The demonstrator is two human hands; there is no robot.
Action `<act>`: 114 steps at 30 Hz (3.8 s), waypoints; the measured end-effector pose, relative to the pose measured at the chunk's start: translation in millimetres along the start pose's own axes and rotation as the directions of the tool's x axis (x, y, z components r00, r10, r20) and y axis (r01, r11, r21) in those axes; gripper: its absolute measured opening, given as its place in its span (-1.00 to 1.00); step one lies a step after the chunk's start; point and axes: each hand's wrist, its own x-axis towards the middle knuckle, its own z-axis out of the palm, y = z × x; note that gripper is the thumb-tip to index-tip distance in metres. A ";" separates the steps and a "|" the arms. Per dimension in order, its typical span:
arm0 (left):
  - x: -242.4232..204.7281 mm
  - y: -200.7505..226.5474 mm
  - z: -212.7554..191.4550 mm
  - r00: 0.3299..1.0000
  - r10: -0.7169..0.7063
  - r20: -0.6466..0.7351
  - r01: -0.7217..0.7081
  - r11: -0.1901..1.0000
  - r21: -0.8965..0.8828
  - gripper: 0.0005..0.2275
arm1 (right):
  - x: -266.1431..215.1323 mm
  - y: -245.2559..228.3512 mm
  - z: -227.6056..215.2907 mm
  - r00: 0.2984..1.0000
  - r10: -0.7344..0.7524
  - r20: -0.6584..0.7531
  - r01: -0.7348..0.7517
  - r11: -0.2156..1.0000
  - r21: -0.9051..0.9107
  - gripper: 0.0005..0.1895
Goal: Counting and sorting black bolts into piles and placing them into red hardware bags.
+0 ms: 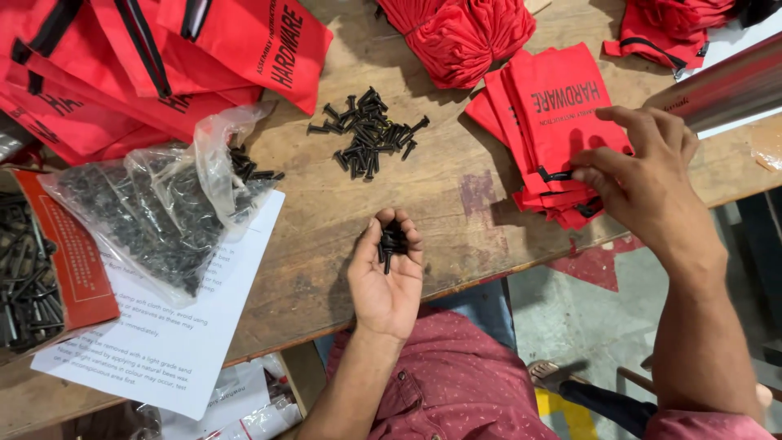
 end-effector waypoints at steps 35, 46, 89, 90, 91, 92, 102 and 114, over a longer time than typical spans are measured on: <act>-74.9 0.4 28.9 0.987 0.077 -0.142 -0.060 0.991 0.116 -0.68 | 36.4 -143.6 68.2 0.911 -0.208 0.356 -0.306 0.238 0.922 -0.71; -66.4 -6.2 50.6 0.986 0.032 -0.164 -0.008 0.989 0.148 -0.54 | 17.5 -154.2 65.9 0.911 -0.152 0.383 -0.380 0.049 0.924 -0.85; -81.7 8.6 32.5 0.967 -0.064 -0.247 0.192 0.819 0.541 -0.63 | 18.5 -169.2 58.0 0.865 -0.099 0.492 -0.491 0.036 0.870 -0.89; -81.4 8.3 25.0 0.980 -0.053 -0.192 0.167 0.739 0.652 -0.60 | 19.5 -169.3 55.7 0.860 -0.107 0.500 -0.500 0.028 0.866 -0.89; -81.0 8.0 17.6 0.990 -0.048 -0.136 0.135 0.647 0.751 -0.57 | 20.5 -169.4 53.4 0.854 -0.115 0.507 -0.509 0.020 0.861 -0.88; -81.9 13.1 28.4 0.990 -0.044 -0.136 0.132 0.647 0.751 -0.57 | 19.8 -167.9 53.0 0.854 -0.118 0.506 -0.508 0.020 0.861 -0.88; -82.5 42.1 70.5 0.981 0.094 0.172 -0.155 -0.167 0.974 -0.90 | 17.4 -161.7 45.6 0.856 -0.100 0.507 -0.516 -0.154 0.843 -0.87; -92.8 55.8 111.8 0.985 -0.049 0.163 -0.170 -0.331 0.928 -0.80 | 9.1 -150.8 44.4 0.889 -0.056 0.454 -0.454 -0.231 0.860 -0.87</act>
